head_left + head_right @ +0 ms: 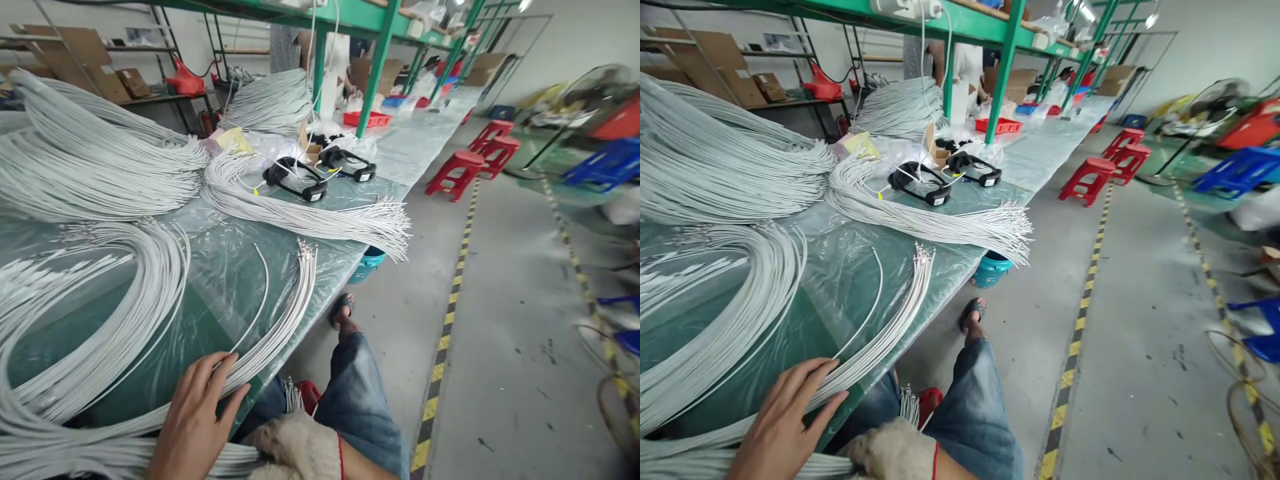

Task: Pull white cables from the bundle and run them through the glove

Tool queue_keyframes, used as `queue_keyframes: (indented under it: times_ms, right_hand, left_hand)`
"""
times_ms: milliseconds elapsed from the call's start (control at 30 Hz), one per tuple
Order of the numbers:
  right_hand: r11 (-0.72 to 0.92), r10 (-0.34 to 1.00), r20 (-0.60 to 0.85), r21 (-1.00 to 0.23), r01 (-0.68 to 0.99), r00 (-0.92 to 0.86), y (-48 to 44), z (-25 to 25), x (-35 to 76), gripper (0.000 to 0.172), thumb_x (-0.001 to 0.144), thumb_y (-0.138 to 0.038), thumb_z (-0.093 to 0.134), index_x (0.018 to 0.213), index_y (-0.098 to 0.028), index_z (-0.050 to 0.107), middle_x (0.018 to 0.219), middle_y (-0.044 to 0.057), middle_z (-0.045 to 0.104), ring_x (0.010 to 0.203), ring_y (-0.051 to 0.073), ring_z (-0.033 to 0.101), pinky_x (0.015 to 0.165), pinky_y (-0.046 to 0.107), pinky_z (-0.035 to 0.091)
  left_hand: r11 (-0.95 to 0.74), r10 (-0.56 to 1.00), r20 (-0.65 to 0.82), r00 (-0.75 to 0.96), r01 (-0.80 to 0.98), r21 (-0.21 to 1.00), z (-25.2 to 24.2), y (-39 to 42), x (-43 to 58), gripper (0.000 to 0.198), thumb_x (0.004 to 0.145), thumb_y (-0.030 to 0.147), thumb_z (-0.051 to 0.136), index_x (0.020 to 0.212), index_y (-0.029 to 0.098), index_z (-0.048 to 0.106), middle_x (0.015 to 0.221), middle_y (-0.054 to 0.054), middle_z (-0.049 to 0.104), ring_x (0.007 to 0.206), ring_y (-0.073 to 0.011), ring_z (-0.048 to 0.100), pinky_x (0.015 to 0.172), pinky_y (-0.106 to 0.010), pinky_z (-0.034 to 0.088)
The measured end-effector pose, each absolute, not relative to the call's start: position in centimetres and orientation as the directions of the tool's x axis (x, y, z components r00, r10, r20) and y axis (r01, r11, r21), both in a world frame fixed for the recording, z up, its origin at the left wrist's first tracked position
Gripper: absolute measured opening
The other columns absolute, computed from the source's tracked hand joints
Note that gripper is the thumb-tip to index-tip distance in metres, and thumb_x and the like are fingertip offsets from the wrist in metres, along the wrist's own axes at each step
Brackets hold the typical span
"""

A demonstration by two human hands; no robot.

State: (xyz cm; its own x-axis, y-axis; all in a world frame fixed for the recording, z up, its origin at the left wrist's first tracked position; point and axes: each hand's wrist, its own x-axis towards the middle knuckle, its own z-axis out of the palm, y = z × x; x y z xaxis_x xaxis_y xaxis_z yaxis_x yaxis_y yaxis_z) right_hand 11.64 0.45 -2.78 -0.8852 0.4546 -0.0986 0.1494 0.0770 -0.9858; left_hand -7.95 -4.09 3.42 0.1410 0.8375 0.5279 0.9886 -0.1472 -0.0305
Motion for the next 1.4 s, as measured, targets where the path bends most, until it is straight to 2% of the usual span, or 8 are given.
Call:
queue_keyframes:
  times_ms: [367,667,767,933,1100,1200,1267,1400]
  right_hand:
    - [0.376,0.407,-0.051,-0.9,0.218,-0.912,1.7,-3.8,11.8,0.059,0.087,-0.08,0.057,0.107,-0.028,0.078,0.097,0.004,0.08,0.093,0.022,0.075,0.085,0.024,0.054]
    - [0.274,0.385,-0.126,-0.93,0.243,-0.914,1.8,-2.3,12.4,0.054,0.094,-0.073,0.055,0.12,-0.031,0.075,0.11,0.002,0.079,0.103,0.023,0.074,0.09,0.025,0.054]
    - [0.253,0.413,-0.103,-0.941,0.223,-0.905,2.5,-0.9,13.1,0.057,0.095,-0.074,0.054,0.123,-0.029,0.074,0.114,0.003,0.078,0.104,0.022,0.074,0.09,0.023,0.053]
    - [0.217,0.439,-0.074,-0.958,0.186,-0.896,3.3,0.2,13.4,0.048,0.098,-0.068,0.053,0.119,-0.031,0.076,0.107,0.001,0.078,0.1,0.02,0.073,0.087,0.021,0.05]
    - [0.303,0.493,-0.073,-0.92,0.25,-0.867,3.3,-0.2,13.5,0.046,0.104,-0.062,0.046,0.114,-0.027,0.075,0.107,0.003,0.077,0.097,0.02,0.071,0.084,0.023,0.047]
    - [0.31,0.524,-0.059,-0.916,0.255,-0.85,2.9,-0.7,13.8,0.047,0.105,-0.06,0.044,0.114,-0.024,0.074,0.111,0.005,0.076,0.099,0.02,0.07,0.084,0.024,0.047]
    - [0.303,0.53,-0.046,-0.922,0.24,-0.846,2.9,-0.9,14.1,0.049,0.106,-0.059,0.041,0.113,-0.023,0.073,0.113,0.006,0.075,0.102,0.02,0.069,0.084,0.025,0.047]
    - [0.298,0.527,-0.044,-0.926,0.233,-0.849,3.2,-0.3,14.3,0.05,0.107,-0.058,0.039,0.117,-0.022,0.072,0.109,0.007,0.075,0.099,0.02,0.069,0.083,0.026,0.047]
  left_hand:
    - [-0.095,0.759,0.65,0.047,0.995,0.039,2.0,-2.1,-9.7,0.037,0.106,0.044,0.041,0.093,0.019,0.066,0.084,-0.005,0.071,0.077,-0.0191,0.065,0.072,-0.033,0.052]
    - [-0.074,0.777,0.629,-0.011,0.991,0.108,1.6,-2.6,-9.9,0.047,0.105,0.049,0.039,0.084,0.023,0.072,0.084,-0.005,0.076,0.078,-0.0189,0.07,0.066,-0.029,0.057]
    - [-0.023,0.743,0.652,-0.149,0.968,0.248,1.5,-2.6,-9.8,0.042,0.103,0.051,0.041,0.09,0.023,0.07,0.089,-0.006,0.075,0.082,-0.019,0.072,0.069,-0.028,0.058]
    - [0.265,0.793,0.187,-0.58,0.605,0.751,2.6,-3.0,-9.6,0.064,0.082,0.084,0.049,0.096,0.024,0.065,0.085,-0.008,0.078,0.071,-0.021,0.074,0.062,-0.027,0.059]
    - [0.451,0.77,-0.14,-0.622,0.376,0.809,5.3,-3.2,-10.0,0.064,0.067,0.08,0.07,0.1,0.025,0.073,0.085,-0.003,0.077,0.086,-0.0213,0.073,0.069,-0.023,0.055]
    - [0.393,0.74,-0.173,-0.65,0.208,0.896,6.7,-3.3,-10.4,0.056,0.065,0.077,0.076,0.083,0.024,0.072,0.066,0.003,0.065,0.064,-0.0126,0.059,0.065,-0.021,0.05]
    - [0.271,0.751,-0.147,-0.644,0.098,0.958,7.3,-3.5,-10.6,0.05,0.07,0.071,0.077,0.077,0.023,0.068,0.06,0.007,0.057,0.055,-0.0076,0.049,0.075,-0.021,0.051]
    - [0.183,0.843,-0.152,-0.517,0.009,0.983,9.0,-3.8,-11.0,0.045,0.075,0.064,0.079,0.087,0.023,0.067,0.055,0.008,0.055,0.053,-0.0078,0.05,0.075,-0.024,0.049]
